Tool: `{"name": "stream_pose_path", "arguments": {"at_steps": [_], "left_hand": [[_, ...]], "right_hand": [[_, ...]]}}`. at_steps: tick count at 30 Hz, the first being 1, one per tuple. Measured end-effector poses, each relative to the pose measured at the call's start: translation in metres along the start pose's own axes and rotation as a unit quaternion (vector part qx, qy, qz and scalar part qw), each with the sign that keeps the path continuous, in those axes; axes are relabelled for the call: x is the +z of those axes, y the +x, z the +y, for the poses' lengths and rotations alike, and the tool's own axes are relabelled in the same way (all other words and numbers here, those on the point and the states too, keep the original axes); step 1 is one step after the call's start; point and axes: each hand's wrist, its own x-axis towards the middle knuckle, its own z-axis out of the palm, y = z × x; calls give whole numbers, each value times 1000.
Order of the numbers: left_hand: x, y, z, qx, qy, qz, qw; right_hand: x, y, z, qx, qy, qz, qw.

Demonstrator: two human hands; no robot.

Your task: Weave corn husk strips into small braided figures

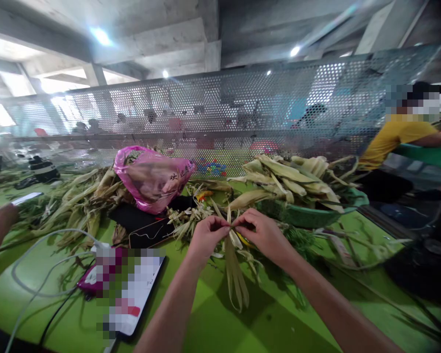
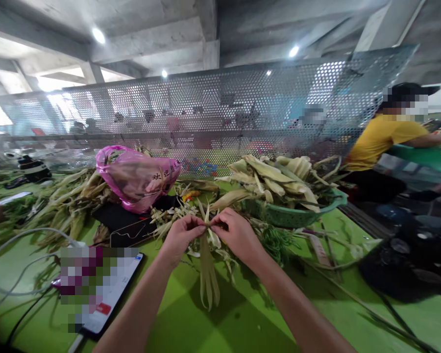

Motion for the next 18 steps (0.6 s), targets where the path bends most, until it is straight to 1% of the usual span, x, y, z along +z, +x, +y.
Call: {"name": "stream_pose_path", "arguments": {"at_steps": [4,10,15,18], "left_hand": [[1,1,-2,30,78,-3,996],[5,0,-2,41,136,-9,990],[7,-2,-5,79,218,12,973],[7,-2,-6,82,229,20,970]], "right_hand": [[-1,1,2,25,43,-21,999],[1,1,5,69,99,-25,992],[3,1,1,85,129,-27,988],[3,1,1,92,146,-25,985]]}}
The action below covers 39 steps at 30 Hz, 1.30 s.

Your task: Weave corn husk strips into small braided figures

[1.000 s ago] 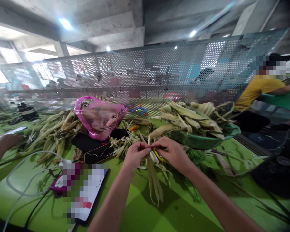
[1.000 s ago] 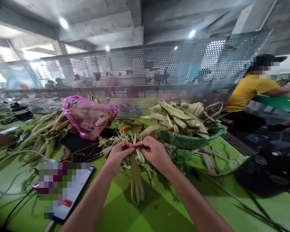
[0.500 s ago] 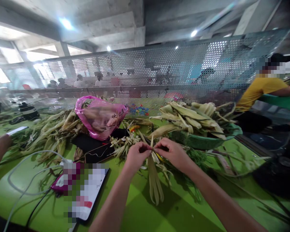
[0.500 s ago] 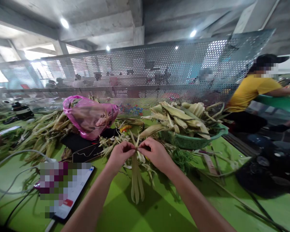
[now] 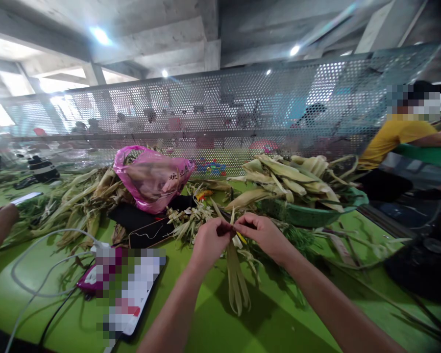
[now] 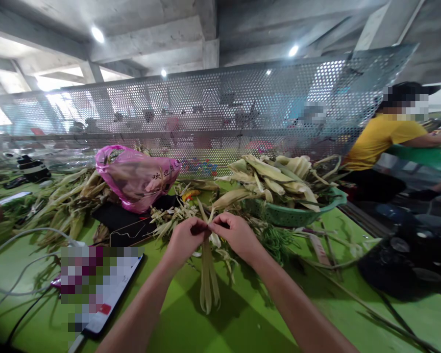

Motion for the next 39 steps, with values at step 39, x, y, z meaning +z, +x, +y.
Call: {"name": "stream_pose_path", "arguments": {"at_steps": [39], "left_hand": [[-1,4,-1,-61,-201,-2,978]], "right_hand": [[18,-3,2,-29,-71,67,995]]}}
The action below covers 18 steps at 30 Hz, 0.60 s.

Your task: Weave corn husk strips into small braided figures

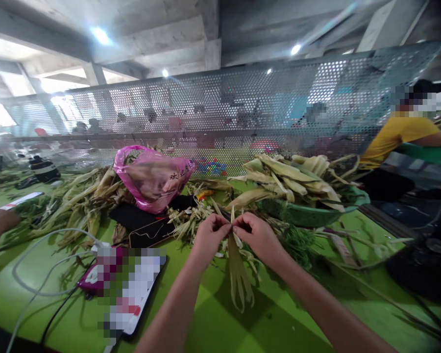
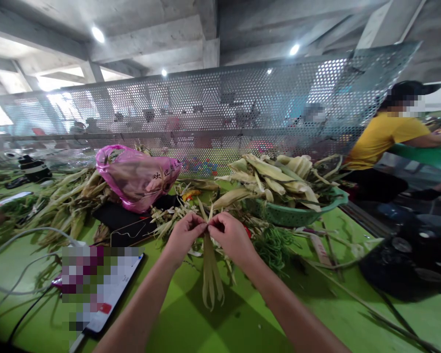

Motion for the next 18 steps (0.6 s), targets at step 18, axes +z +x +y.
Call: {"name": "stream_pose_path", "arguments": {"at_steps": [18], "left_hand": [[1,-1,0,-24,-56,-11,998]], "right_hand": [[0,1,8,-12,17,-22,1000]]}}
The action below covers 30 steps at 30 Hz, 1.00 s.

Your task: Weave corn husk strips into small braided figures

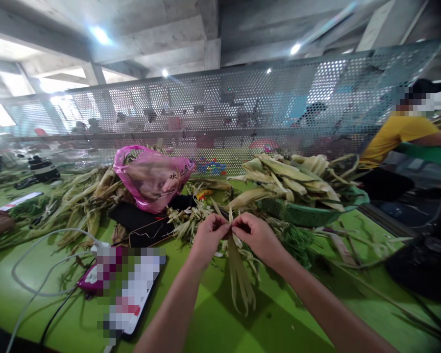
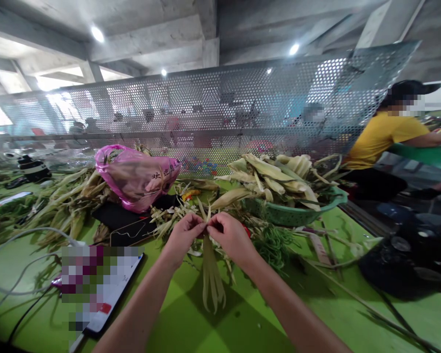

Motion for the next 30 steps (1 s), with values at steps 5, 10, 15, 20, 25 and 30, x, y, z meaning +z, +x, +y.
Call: {"name": "stream_pose_path", "arguments": {"at_steps": [5,10,15,20,25,30], "left_hand": [[2,-3,6,-41,-37,10,998],[4,-5,10,-62,-64,22,996],[2,-3,5,-43,-80,21,996],[1,-1,4,-22,-33,14,999],[1,-1,4,-17,-12,-6,1000],[0,0,1,31,35,-21,999]], "right_hand": [[1,1,-2,10,19,-1,1000],[0,1,-9,24,40,-11,999],[0,0,-10,35,51,-13,998],[0,1,-11,37,55,-6,998],[-3,2,-11,43,55,4,998],[-5,2,-9,46,57,1,997]]}}
